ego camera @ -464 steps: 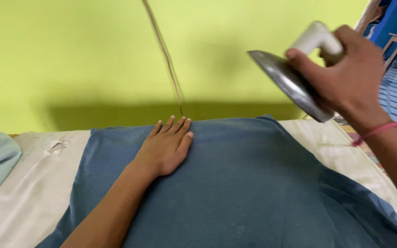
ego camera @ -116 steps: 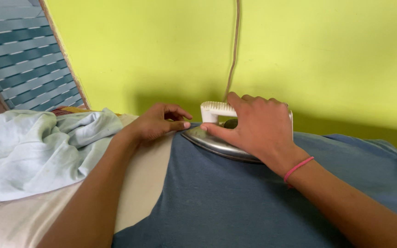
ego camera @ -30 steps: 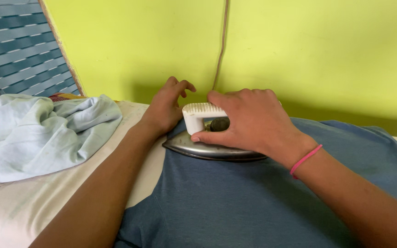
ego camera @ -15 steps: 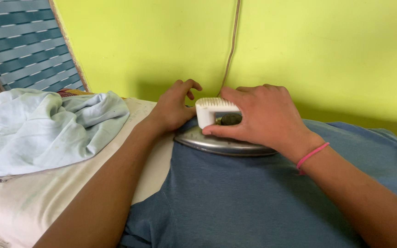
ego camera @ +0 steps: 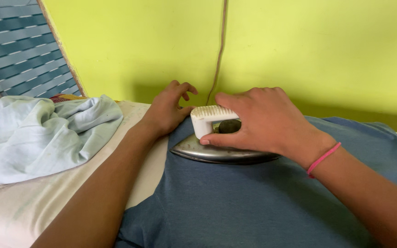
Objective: The person irons a blue t-shirt laid flat on a bed. They use a white electric iron to smooth the fabric, moving it back and forth across the surface. The person periodically lifts and repositions the shirt to ensure even coverage and continues ironing until the garment appears smooth.
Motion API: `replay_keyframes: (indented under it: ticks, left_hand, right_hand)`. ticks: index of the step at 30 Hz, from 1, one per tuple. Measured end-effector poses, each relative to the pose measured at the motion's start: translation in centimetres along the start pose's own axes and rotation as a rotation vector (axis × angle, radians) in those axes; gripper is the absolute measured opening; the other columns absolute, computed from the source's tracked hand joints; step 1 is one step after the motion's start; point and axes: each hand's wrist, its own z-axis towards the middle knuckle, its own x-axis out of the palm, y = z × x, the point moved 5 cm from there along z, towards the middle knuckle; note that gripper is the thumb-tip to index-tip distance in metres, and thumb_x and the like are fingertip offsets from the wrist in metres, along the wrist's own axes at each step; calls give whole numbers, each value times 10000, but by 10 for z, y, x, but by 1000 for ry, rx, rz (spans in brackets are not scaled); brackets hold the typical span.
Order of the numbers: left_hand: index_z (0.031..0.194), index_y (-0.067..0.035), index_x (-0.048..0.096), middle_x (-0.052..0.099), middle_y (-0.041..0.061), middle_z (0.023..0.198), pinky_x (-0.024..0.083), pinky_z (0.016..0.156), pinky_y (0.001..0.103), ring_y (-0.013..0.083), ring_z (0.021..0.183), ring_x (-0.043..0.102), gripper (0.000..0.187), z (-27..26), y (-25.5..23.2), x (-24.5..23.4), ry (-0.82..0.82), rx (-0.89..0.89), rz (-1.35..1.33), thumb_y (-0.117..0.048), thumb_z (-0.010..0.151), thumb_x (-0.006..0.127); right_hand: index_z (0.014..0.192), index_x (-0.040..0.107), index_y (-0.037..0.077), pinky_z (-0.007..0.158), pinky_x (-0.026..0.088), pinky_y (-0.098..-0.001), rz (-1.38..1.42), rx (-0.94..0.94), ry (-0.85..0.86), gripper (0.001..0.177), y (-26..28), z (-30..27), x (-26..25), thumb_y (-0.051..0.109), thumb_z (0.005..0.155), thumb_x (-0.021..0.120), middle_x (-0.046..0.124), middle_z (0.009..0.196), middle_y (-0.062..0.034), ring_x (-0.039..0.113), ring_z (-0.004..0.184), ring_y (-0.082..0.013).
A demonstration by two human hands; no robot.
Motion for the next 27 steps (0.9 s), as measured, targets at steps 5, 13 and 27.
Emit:
replay_keyframes:
  ticks: [5, 13, 27]
  left_hand:
    - [1206, -150, 627, 635, 93, 1078, 521, 828, 410, 279, 955, 642, 450, -1, -2, -2, 9, -6, -21, -295, 827, 823]
    - [1216, -139, 624, 633, 97, 1088, 534, 797, 406, 281, 900, 655, 446, -3, -1, 0, 6, 9, -34, -290, 834, 798]
    - [1215, -135, 651, 653, 101, 1071, 553, 774, 389, 264, 873, 661, 367, 1, 0, 3, -11, 49, -62, -174, 856, 717]
  right_hand:
    - [1048, 712, 162, 595, 530, -454, 58, -165, -46, 761, 9, -8, -6, 832, 705, 599, 702, 648, -87, 693, 606, -317]
    - [997, 728, 158, 584, 525, -436, 53, -227, -200, 751, 5, -9, 0, 840, 691, 646, 700, 689, -75, 685, 608, -309]
    - [998, 738, 103, 576, 527, -428, 19, -265, -392, 780, -6, 6, 5, 841, 761, 647, 720, 753, -93, 705, 663, -293]
